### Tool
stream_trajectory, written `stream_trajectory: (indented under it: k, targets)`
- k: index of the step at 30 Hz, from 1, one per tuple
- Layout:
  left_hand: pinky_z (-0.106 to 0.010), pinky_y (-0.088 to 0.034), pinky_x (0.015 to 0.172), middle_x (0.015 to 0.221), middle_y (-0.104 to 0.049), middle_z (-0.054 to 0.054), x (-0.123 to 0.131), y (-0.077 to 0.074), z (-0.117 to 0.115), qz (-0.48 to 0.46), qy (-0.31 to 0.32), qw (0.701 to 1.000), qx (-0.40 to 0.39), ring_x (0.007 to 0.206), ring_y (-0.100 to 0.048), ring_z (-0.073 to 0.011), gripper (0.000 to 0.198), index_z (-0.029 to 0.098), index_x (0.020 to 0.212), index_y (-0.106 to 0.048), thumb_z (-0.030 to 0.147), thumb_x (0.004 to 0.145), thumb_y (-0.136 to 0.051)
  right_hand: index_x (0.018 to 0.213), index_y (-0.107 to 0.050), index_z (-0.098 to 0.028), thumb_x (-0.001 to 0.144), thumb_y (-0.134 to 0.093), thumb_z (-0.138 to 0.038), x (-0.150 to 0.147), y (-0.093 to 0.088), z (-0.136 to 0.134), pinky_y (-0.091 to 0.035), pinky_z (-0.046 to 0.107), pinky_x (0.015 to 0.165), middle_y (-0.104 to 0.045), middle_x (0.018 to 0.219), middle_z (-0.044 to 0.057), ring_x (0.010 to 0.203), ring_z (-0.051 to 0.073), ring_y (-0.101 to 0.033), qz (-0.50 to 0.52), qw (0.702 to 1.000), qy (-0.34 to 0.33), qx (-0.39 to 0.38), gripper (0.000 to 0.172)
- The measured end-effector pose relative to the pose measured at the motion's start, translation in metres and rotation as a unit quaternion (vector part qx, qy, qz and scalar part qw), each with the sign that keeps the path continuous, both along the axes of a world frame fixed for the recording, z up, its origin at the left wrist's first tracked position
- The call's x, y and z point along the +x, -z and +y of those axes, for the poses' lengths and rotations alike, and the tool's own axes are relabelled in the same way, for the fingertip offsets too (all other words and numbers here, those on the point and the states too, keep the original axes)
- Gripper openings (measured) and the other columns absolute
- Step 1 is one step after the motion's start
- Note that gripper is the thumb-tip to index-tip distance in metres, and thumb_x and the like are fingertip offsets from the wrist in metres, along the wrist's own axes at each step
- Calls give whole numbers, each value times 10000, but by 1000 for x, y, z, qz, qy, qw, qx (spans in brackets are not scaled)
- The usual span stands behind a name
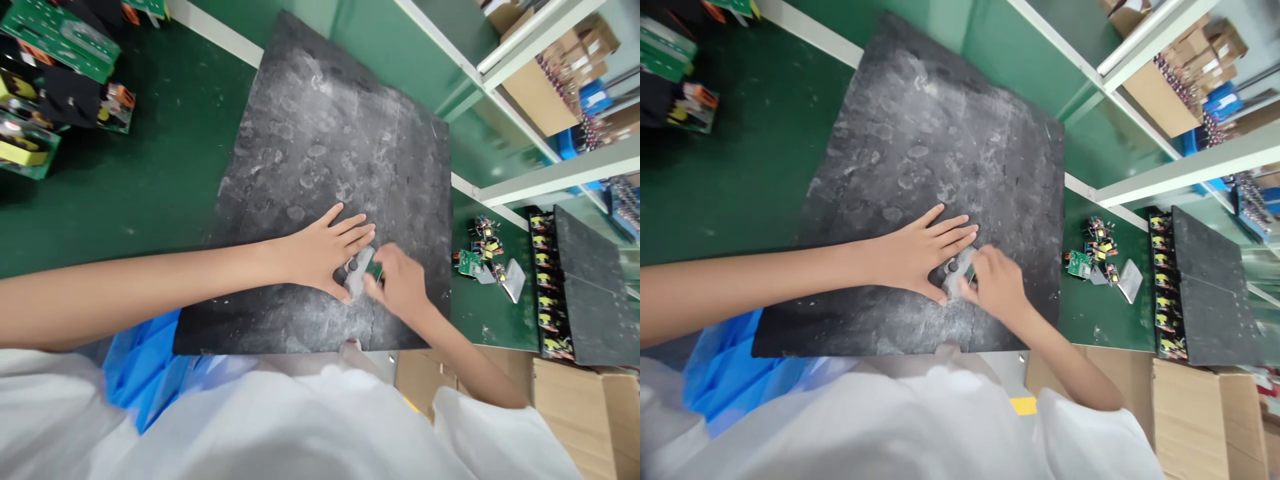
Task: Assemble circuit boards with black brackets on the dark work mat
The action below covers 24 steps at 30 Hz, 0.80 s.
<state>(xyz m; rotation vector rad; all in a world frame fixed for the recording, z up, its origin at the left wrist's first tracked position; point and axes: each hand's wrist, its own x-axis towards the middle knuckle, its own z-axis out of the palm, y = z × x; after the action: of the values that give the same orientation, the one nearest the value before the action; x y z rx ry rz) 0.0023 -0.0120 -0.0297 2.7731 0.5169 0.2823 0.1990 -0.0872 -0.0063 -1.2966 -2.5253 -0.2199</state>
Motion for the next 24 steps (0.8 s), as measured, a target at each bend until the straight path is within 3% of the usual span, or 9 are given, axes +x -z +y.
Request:
stream_trajectory:
  k: [3,8,12,17,21,24]
  targets:
    - [-520,21,1147,1522,-170,-145,0,-1,0,12,-1,1000,0,1427,-92,-315,1030,60,1473,-203,728,752,-512,819,-463,-183,895,-352,-341,-1,0,-3,-319,278,491,-554,760,55,619,170,-502,-12,998,-69,-7,207]
    - [-510,50,1146,1530,-135,-128,0,-2,-1,28,-4,1000,0,1433,-64,-295,1044,66,1479,-179,755,754,-480,838,-472,-171,902,-386,-325,-5,1,-1,-348,279,510,-546,744,57,623,170,-514,12,1000,4,1,188]
    - [-522,14,1148,1528,-139,-132,0,-2,-1,27,-2,1000,4,1431,-76,-302,1099,46,1474,-178,768,717,-518,795,-468,-189,863,-401,-332,-8,1,-2,-319,282,489,-526,718,42,613,171,-499,-3,997,-73,-14,173]
    - [-531,23,1145,1521,-161,-152,0,0,-1,12,0,1000,4,1428,-84,-318,1091,40,1471,-187,766,724,-512,862,-472,-179,917,-378,-341,0,1,7,-372,282,520,-546,753,51,636,173,-519,23,999,30,-10,195]
    - [-528,14,1147,1525,-150,-139,0,-1,-1,14,1,1000,-3,1429,-84,-309,1062,43,1471,-190,751,742,-499,799,-472,-185,893,-351,-347,-1,0,0,-339,287,485,-539,714,46,605,178,-500,0,997,-77,-24,223]
    - [-515,40,1147,1530,-131,-128,0,-2,-1,23,-3,1000,-6,1433,-68,-296,1047,57,1473,-194,751,748,-490,831,-482,-167,903,-361,-330,0,0,1,-361,282,495,-545,740,50,621,175,-512,11,999,-48,-8,216]
